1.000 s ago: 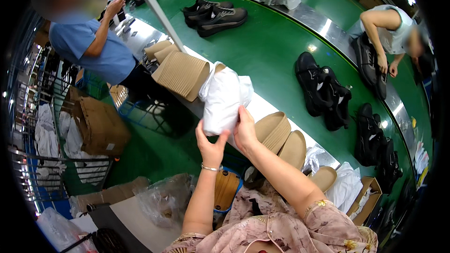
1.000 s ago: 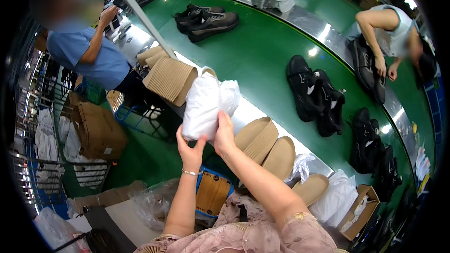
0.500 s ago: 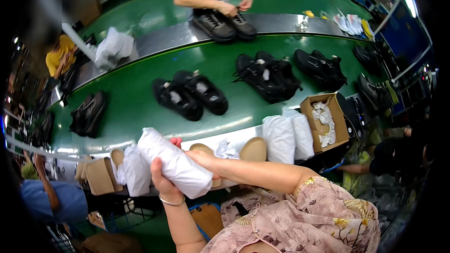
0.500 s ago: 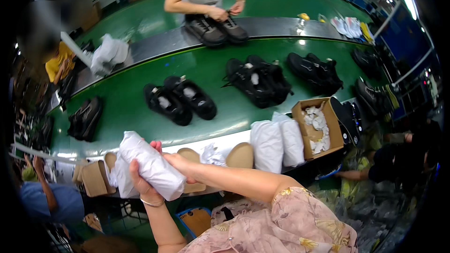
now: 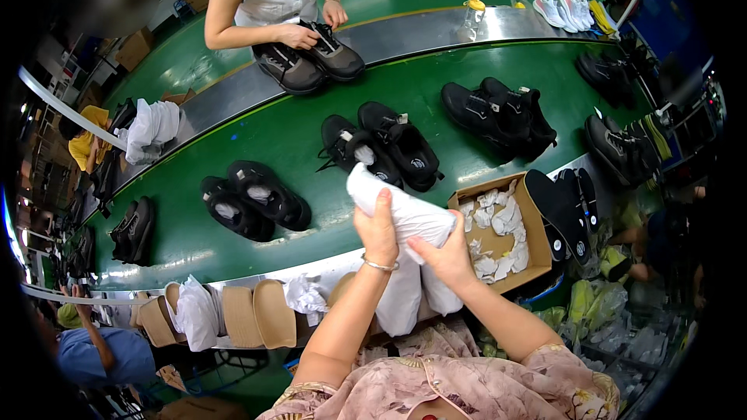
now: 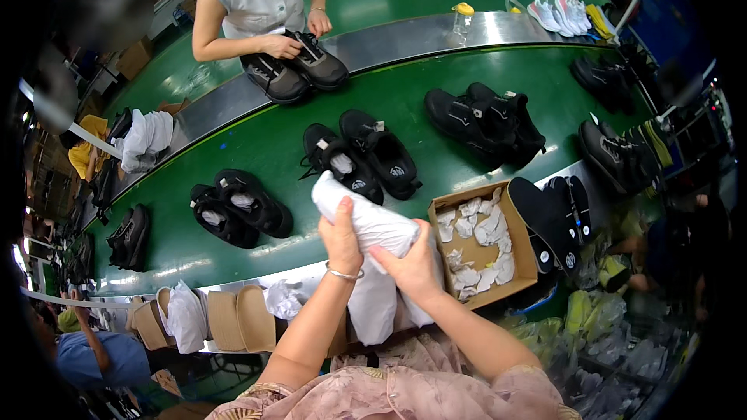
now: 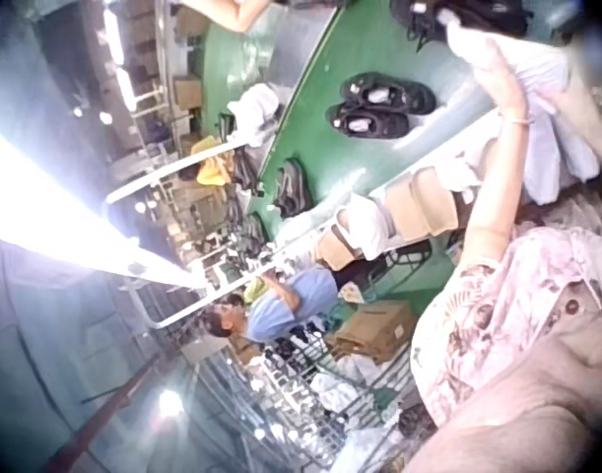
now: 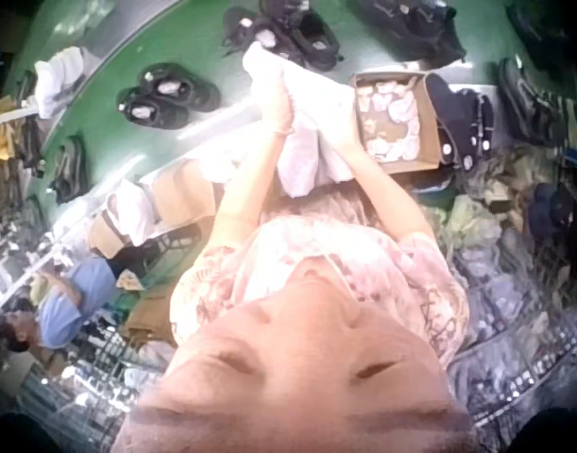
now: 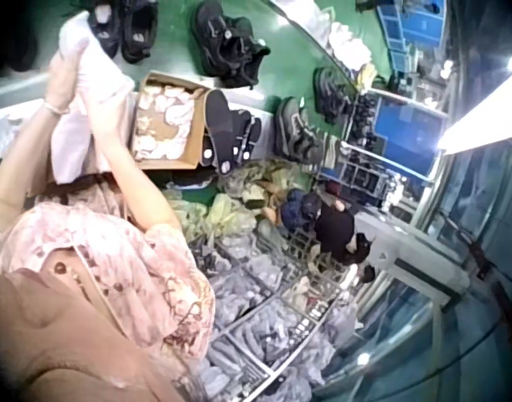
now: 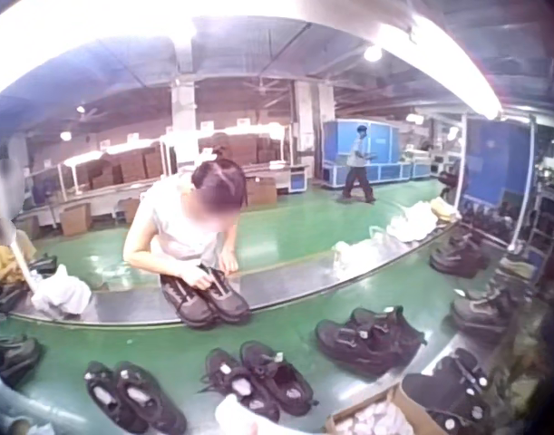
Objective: The person wraps shoe lasts and internal padding components in white protective paper and places them into cardboard trays on an assembly line.
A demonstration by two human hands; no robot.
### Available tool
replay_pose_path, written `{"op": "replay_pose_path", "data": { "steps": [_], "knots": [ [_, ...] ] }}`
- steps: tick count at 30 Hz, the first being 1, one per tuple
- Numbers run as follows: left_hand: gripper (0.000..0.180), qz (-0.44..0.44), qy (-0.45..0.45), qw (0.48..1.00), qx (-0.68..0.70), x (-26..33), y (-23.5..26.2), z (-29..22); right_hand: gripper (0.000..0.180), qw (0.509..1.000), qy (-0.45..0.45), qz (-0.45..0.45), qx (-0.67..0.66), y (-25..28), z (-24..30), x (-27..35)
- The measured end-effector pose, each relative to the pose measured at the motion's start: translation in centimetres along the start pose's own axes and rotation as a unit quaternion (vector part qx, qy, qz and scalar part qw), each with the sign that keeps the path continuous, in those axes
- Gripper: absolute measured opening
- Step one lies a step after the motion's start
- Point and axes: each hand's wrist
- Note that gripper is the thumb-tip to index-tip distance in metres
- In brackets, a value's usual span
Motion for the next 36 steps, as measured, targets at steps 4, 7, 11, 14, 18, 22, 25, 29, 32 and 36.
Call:
{"op": "replay_pose_path", "data": {
  "steps": [4, 7, 11, 14, 18, 22, 25, 29, 32, 36],
  "knots": [
    [0.050, 0.094, 0.038, 0.992, -0.080, -3.7, -4.1, 4.4, 0.072, 0.985, 0.042, -0.085, 0.147, 4.2, -0.5, -4.2],
    [0.061, 0.046, -0.167, 0.926, -0.336, -9.2, -5.7, 5.1, 0.065, 0.943, 0.099, -0.094, 0.304, 7.1, -0.2, -7.9],
    [0.057, 0.102, -0.376, 0.638, -0.664, -16.2, -6.4, 5.4, 0.056, 0.886, 0.142, 0.003, 0.440, 7.5, -0.1, -12.1],
    [0.020, 0.205, -0.294, 0.504, -0.786, -19.7, -6.4, 5.9, 0.050, 0.845, 0.154, 0.067, 0.507, 5.3, 0.2, -14.8],
    [0.015, 0.166, -0.289, 0.596, -0.730, -20.1, -7.3, 5.4, 0.042, 0.823, 0.189, 0.065, 0.531, 1.5, -4.4, -20.2],
    [0.020, 0.154, -0.273, 0.641, -0.700, -19.9, -6.9, 5.6, 0.036, 0.757, 0.295, -0.025, 0.582, -0.9, -7.6, -23.3],
    [0.022, 0.154, -0.301, 0.642, -0.688, -20.4, -7.6, 6.2, 0.034, 0.712, 0.288, -0.001, 0.640, 0.2, -6.4, -23.6],
    [0.016, 0.145, -0.322, 0.634, -0.688, -21.4, -6.1, 6.5, 0.037, 0.741, 0.220, 0.113, 0.624, -0.7, -8.2, -24.1],
    [0.013, 0.194, -0.358, 0.694, -0.593, -21.7, -6.7, 6.8, 0.037, 0.794, 0.231, 0.165, 0.538, 0.8, -8.7, -26.0],
    [0.011, 0.188, -0.366, 0.704, -0.578, -21.7, -7.3, 7.6, 0.025, 0.833, 0.215, 0.146, 0.488, 0.1, -10.0, -27.7]
  ]
}}
Point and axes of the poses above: each hand's wrist, its own x-axis away from the middle knuckle, its own y-axis out of the back of the hand, z = x × y, and after that the axes turned 7 degrees about -x, right-handed
